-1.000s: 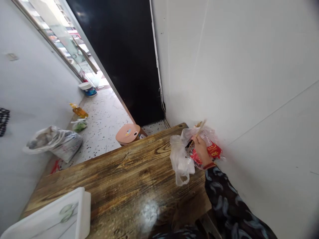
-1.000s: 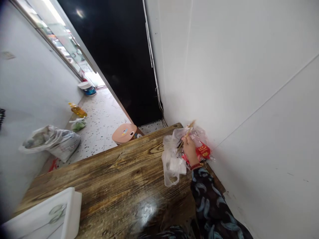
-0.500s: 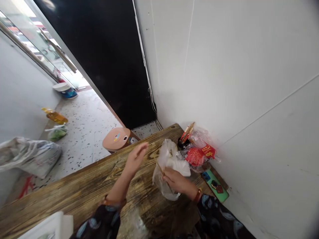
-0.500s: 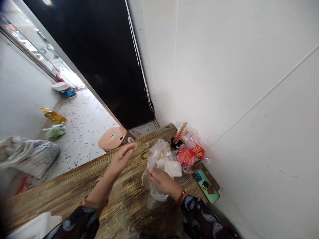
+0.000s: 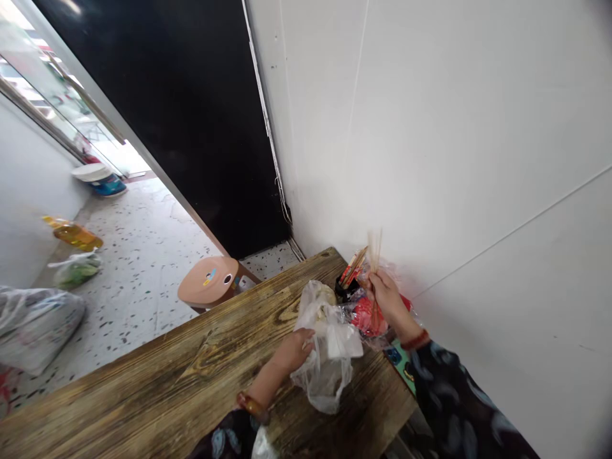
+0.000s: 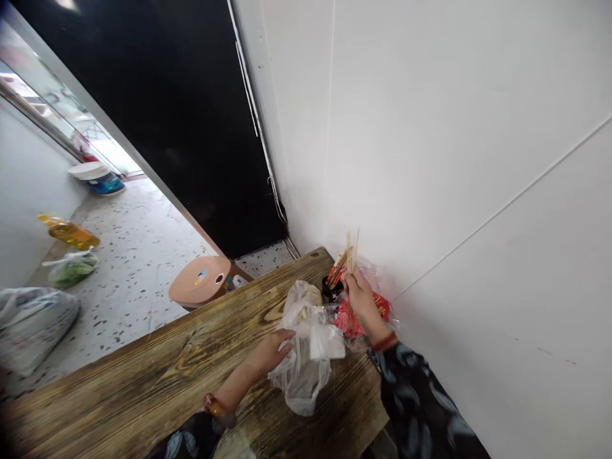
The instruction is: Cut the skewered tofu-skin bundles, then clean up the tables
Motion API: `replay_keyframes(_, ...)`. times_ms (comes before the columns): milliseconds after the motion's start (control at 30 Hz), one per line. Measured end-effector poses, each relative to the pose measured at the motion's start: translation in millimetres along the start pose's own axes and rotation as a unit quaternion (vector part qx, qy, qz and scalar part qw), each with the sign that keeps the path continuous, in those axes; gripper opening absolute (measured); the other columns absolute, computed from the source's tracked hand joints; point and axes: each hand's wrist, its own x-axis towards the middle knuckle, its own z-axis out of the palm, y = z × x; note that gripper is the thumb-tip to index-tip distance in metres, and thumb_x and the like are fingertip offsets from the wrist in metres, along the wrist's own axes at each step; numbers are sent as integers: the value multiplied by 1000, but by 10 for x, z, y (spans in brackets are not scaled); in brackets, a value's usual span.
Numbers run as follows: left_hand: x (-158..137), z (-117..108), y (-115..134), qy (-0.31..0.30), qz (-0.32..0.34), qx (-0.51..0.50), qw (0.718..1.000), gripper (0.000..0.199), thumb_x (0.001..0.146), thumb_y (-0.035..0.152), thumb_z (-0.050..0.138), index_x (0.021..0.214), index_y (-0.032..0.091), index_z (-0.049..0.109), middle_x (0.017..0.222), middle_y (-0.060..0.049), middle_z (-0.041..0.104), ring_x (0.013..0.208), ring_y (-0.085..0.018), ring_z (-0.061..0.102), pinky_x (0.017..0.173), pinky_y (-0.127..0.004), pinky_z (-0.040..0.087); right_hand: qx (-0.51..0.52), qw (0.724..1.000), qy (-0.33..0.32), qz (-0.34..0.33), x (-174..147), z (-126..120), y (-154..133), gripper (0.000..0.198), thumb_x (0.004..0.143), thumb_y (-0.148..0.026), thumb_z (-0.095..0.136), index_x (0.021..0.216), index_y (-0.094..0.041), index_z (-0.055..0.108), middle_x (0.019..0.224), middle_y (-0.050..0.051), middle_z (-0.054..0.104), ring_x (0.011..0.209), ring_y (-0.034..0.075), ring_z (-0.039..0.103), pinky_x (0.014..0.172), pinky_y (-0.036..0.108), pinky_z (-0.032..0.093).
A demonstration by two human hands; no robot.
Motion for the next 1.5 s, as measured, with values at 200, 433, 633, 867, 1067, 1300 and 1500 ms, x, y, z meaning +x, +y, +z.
replay_keyframes(200, -169, -78, 96, 23, 11, -11, 1000, 38, 82, 21, 50, 116, 17, 64, 115, -12, 68, 108, -23, 62, 99, -36, 45, -201, 973, 115, 7, 813, 405, 314, 26, 75, -39, 51, 84, -17, 61, 75, 7, 67, 78, 23, 62, 73, 33, 46)
replay_keyframes(433, -451, -95, 60, 55, -18, -36, 998, 32, 82, 20, 50, 108, 16, 67, 101, -11, 72, 91, -21, 66, 87, -33, 50, -251, 954, 158, 42, 898, 520, 496, 30, 78, -36, 48, 85, -13, 64, 78, 17, 68, 85, 29, 64, 74, 36, 46)
replay_keyframes(633, -569, -94, 69, 69, -20, -58, 996, 27, 83, 22, 49, 100, 19, 69, 94, -8, 72, 88, -20, 66, 83, -30, 49, -281, 947, 151, 43, 848, 412, 512, 32, 79, -38, 51, 77, -11, 67, 78, 22, 67, 89, 33, 64, 76, 39, 45)
replay_keyframes(867, -661, -91, 34, 77, -27, -97, 992, 26, 82, 23, 50, 97, 18, 70, 91, -9, 72, 84, -20, 66, 81, -31, 50, -256, 942, 205, 75, 993, 501, 554, 38, 79, -40, 51, 94, -8, 65, 86, 24, 68, 88, 33, 65, 74, 39, 46)
replay_keyframes(1067, -807, -133, -47, 101, -42, -129, 986, 24, 83, 27, 49, 90, 18, 71, 88, -7, 73, 81, -20, 65, 79, -30, 51, -233, 946, 215, 70, 1063, 533, 601, 40, 74, -39, 54, 101, -12, 64, 85, 15, 71, 77, 26, 65, 67, 33, 45)
replay_keyframes(1300, -887, -166, -122, 132, -58, -136, 980, 28, 85, 32, 49, 92, 17, 72, 90, -7, 74, 82, -20, 66, 78, -31, 51, -235, 949, 203, 43, 935, 525, 617, 34, 73, -43, 55, 88, -13, 64, 81, 15, 70, 76, 26, 63, 69, 34, 44)
replay_keyframes(1500, -904, -222, -123, 146, -63, -144, 977, 30, 85, 33, 50, 96, 17, 72, 95, -9, 75, 86, -22, 68, 81, -32, 52, -196, 964, 177, -4, 760, 446, 628, 39, 79, -48, 47, 84, -13, 62, 79, 15, 69, 74, 24, 61, 69, 34, 43)
